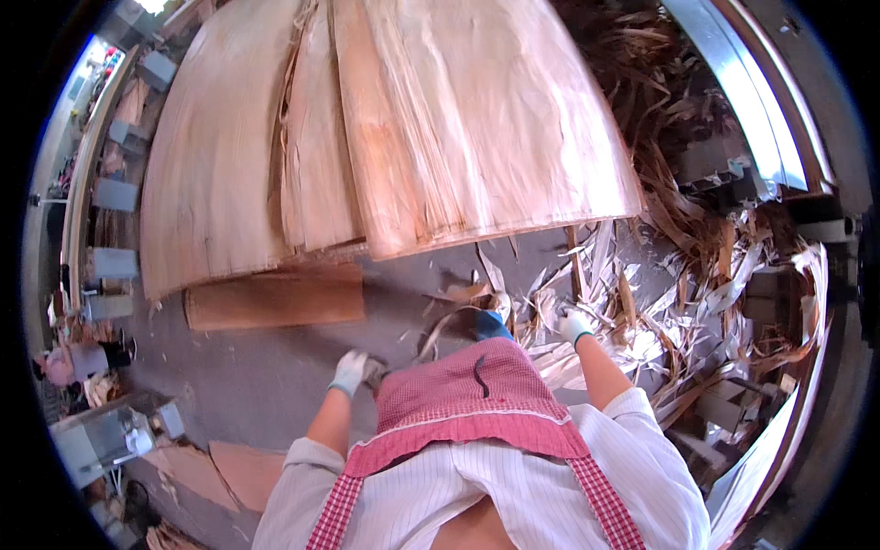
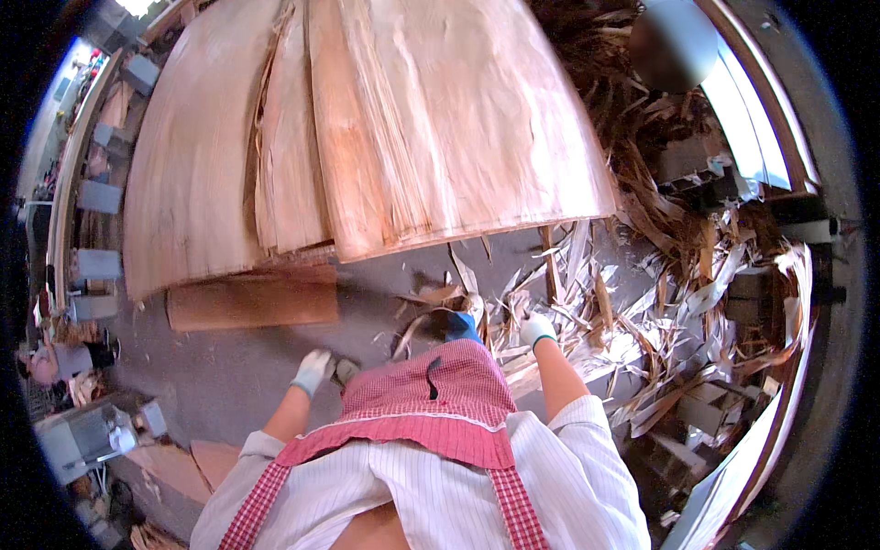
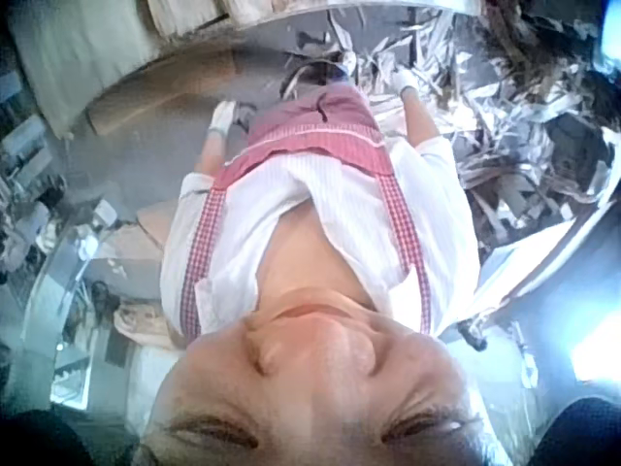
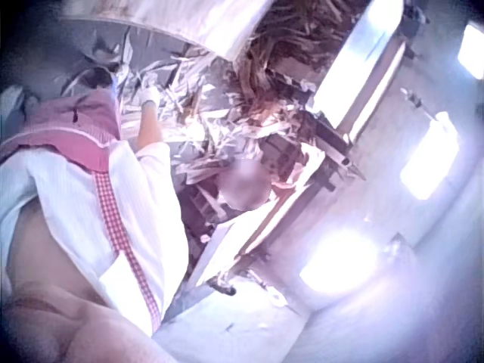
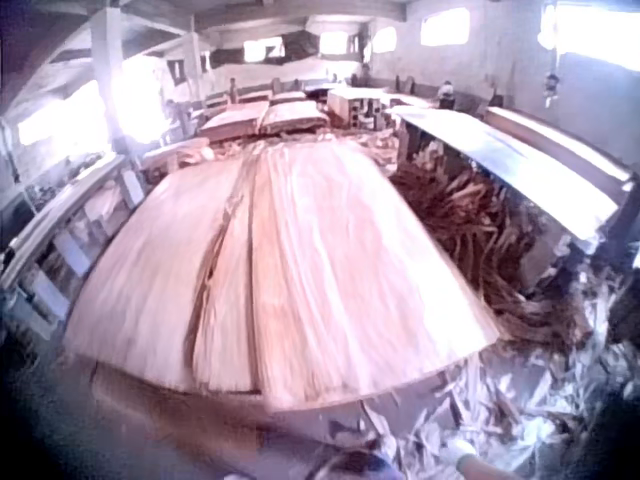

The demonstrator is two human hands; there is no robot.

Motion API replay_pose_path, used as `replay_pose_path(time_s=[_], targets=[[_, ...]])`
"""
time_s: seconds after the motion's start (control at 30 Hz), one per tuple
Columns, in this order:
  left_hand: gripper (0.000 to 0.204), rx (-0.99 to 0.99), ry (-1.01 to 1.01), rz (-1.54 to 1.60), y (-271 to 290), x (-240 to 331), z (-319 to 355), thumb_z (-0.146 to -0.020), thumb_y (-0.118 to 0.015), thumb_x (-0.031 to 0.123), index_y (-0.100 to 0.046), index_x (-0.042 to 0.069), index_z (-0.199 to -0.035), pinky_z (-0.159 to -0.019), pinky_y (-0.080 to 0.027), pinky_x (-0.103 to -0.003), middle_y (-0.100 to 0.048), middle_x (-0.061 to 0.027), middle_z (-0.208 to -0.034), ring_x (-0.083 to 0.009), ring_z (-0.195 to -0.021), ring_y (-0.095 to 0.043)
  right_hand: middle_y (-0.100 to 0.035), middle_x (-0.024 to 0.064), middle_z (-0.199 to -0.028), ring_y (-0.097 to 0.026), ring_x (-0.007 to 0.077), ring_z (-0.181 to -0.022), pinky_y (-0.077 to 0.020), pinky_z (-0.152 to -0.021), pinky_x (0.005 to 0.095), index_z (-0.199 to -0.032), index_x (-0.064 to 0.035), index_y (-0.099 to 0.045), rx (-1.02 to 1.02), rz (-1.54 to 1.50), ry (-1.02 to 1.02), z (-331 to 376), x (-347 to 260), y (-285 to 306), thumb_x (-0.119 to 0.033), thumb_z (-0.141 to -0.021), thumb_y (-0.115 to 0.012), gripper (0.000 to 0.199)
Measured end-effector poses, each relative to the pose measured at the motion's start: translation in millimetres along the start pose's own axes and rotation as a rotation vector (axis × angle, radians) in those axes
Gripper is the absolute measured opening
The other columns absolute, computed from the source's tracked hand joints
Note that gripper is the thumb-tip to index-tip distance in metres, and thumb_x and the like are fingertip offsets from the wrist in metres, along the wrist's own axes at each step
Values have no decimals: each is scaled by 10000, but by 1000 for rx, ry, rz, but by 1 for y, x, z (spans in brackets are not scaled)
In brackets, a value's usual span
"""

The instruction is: The person peels thin layers of wood veneer from a large sheet using a small knife. They lift and separate the veneer layers, then place them onto a metal table. The person repeats this process, handling the veneer sheets and stacking them.

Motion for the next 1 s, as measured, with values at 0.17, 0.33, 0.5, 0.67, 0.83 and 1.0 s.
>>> replay_pose_path(time_s=[0.17,0.33,0.5,0.67,0.83,1.0], targets=[[265,-224,-332,-37,-183,194,22,-951,-506,153,-545,-16,-1150,-779,-473,-263,-615,-65,-976,-129,-865,-576,-643,243,-900,-610,414,-873,-479,-762,451,-991,-49,-651,-64,-152,250,-90,-71,22,-290,-829,-528,316],[216,-287,-520,-205,-229,175,-9,-952,-493,80,-525,1,-1150,-813,-477,-271,-615,-65,-1002,-129,-890,-591,-652,204,-808,-629,337,-774,-479,-715,396,-924,-24,-642,-84,-381,238,-162,-201,21,-268,-800,-609,277],[191,-176,-402,-374,-183,121,-47,-912,-552,141,-568,8,-1048,-776,-480,-374,-628,-193,-973,-348,-902,-615,-657,170,-828,-618,256,-754,-480,-712,360,-975,16,-564,-4,-472,111,-241,-264,-34,-200,-778,-714,329],[227,-119,-103,-90,-100,79,-92,-932,-525,191,-574,9,-1060,-758,-489,-356,-638,-169,-914,-292,-838,-633,-658,217,-916,-641,308,-896,-486,-796,386,-982,58,-559,26,-404,2,-267,-294,-77,-279,-726,-776,476],[287,74,-201,-421,-24,120,-135,-893,-574,209,-568,0,-1090,-847,-481,-387,-655,-167,-992,-304,-945,-634,-670,205,-815,-655,329,-755,-506,-697,400,-953,16,-646,-115,-534,140,-249,-331,-84,-342,-778,-658,398],[930,313,-563,-405,2,221,-169,-673,-803,195,-265,-44,-1393,-1057,-354,-410,-364,-267,-1403,-409,-1227,-447,-629,215,-796,-635,348,-713,-503,-650,413,-862,-24,-614,-288,-245,550,-118,-528,-23,-368,-811,-604,348]])
Point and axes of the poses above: each hand's wrist, its own z-axis away from the middle knuckle, its own y-axis out of the back of the hand, x = y × z, the point moved 4 cm from there along -z, towards the middle knuckle
